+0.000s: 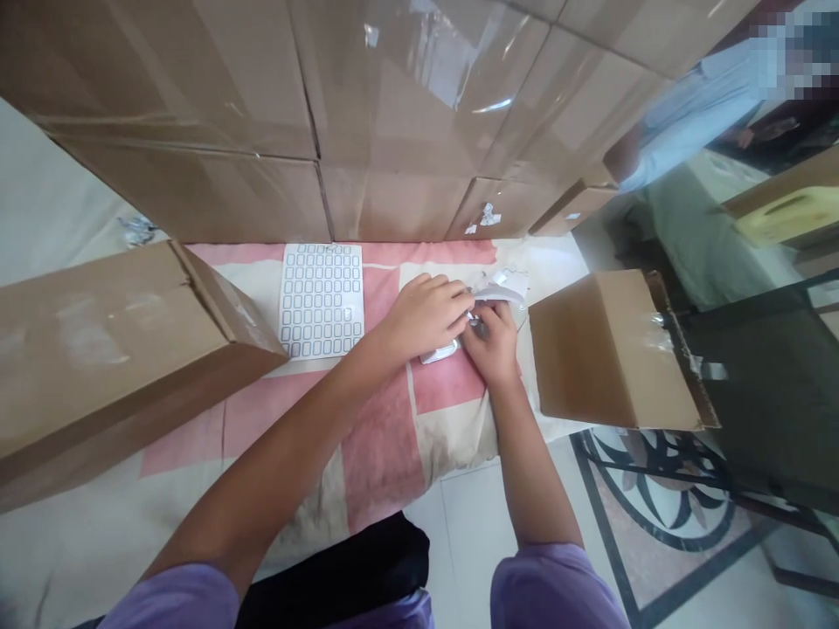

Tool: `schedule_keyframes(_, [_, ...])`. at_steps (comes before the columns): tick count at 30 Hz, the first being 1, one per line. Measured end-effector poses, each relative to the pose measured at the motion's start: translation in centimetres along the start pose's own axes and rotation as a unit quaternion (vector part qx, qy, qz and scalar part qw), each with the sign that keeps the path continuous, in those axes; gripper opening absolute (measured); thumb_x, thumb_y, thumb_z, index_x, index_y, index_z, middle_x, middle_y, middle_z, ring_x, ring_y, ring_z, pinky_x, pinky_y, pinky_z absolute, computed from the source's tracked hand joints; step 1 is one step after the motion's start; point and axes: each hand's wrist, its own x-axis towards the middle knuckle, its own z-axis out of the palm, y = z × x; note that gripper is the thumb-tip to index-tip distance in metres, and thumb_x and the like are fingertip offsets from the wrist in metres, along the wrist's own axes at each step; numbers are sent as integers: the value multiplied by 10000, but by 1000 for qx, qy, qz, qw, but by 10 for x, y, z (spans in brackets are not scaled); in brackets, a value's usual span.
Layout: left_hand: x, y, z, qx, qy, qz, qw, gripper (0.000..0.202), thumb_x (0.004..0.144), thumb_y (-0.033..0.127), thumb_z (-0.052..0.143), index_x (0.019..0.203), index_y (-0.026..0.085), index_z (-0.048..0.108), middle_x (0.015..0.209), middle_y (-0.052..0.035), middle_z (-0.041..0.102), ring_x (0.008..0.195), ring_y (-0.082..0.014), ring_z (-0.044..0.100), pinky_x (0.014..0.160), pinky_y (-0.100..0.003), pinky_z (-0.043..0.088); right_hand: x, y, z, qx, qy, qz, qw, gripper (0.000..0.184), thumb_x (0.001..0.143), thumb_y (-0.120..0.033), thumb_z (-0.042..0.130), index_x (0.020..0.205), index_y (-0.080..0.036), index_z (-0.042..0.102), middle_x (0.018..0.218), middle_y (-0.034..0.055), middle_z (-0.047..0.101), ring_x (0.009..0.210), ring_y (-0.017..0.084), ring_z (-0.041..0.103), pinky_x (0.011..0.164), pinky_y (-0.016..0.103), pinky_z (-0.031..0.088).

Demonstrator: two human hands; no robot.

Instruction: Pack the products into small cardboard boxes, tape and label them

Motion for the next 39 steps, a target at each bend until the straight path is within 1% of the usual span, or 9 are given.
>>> schedule_keyframes(5, [-3, -1, 2, 9, 23, 2, 1000, 272, 1039, 230, 437, 974, 171, 694, 998, -64, 715, 926, -232, 627, 766, -387, 358, 0, -6, 0, 6, -6, -6, 1000, 41, 846, -256, 643, 825, -224, 655, 869, 40, 574, 773, 206, 579, 732, 362, 525])
schedule_keyframes(8, [-3, -2, 7, 9, 13, 20, 1000, 289, 1032, 174, 437, 881, 182, 684, 940, -54, 705, 917, -226, 631, 783, -388, 347, -1, -8, 0, 6, -17, -2, 1000, 47, 848, -262, 637, 827, -223, 654, 858, 37, 562, 770, 207, 574, 711, 358, 520])
schedule_keyframes(12, [-1, 0, 8, 9, 45, 33, 998, 305, 1045, 134, 377, 959, 163, 668, 974, -74, 705, 939, -223, 638, 794, -387, 349, -1, -1, 3, 2, -17, 9, 1000, 77, 838, -263, 639, 777, -218, 630, 820, 33, 556, 742, 203, 552, 674, 347, 495])
schedule_keyframes(18, [0, -5, -31, -49, 153, -60, 985, 318, 1088, 269, 360, 1001, 170, 650, 1051, -67, 713, 994, -218, 650, 846, -367, 378, 1, 13, 4, -2, -14, 71, 997, 190, 831, -354, 712, 938, -198, 719, 858, 48, 646, 687, 180, 556, 665, 333, 512])
schedule_keyframes(24, [-18, -26, -58, -79, 202, -83, 973, 314, 1078, 278, 397, 906, 188, 644, 948, -26, 709, 896, -182, 644, 792, -334, 363, -3, 12, 0, 57, 19, 66, 996, 329, 1017, -402, 492, 1172, -198, 698, 1200, 115, 729, 1086, 261, 686, 957, 433, 537])
schedule_keyframes(28, [-32, -45, -44, -106, 228, -103, 962, 268, 1061, 278, 437, 904, 198, 639, 920, -20, 696, 857, -176, 627, 790, -330, 371, -5, 15, -4, 11, 66, 90, 994, 332, 974, -405, 536, 1197, -173, 618, 1116, 136, 729, 937, 258, 713, 844, 429, 561])
schedule_keyframes(32, [-45, -65, -15, -188, 205, -188, 942, 244, 1042, 258, 444, 890, 201, 626, 927, -33, 687, 847, -174, 614, 761, -306, 394, 26, 14, -25, -195, 104, -13, 975, 240, 869, -359, 616, 1040, -190, 624, 861, 78, 709, 1046, 328, 663, 1051, 601, 400])
schedule_keyframes(35, [-50, -73, 0, -214, 182, -205, 938, 243, 1029, 261, 461, 864, 201, 628, 935, -33, 692, 841, -171, 618, 735, -298, 398, 72, 10, -39, -262, 16, -115, 958, 164, 896, -346, 601, 966, -207, 654, 782, 51, 670, 1107, 334, 639, 1128, 642, 292])
schedule_keyframes(39, [-51, -76, 2, -228, 168, -208, 936, 225, 1013, 266, 489, 868, 200, 648, 946, -35, 702, 865, -185, 628, 735, -308, 394, 124, 11, -30, -211, -259, -188, 924, 272, 925, -406, 611, 1055, -200, 732, 1137, 138, 680, 1039, 303, 648, 979, 503, 494])
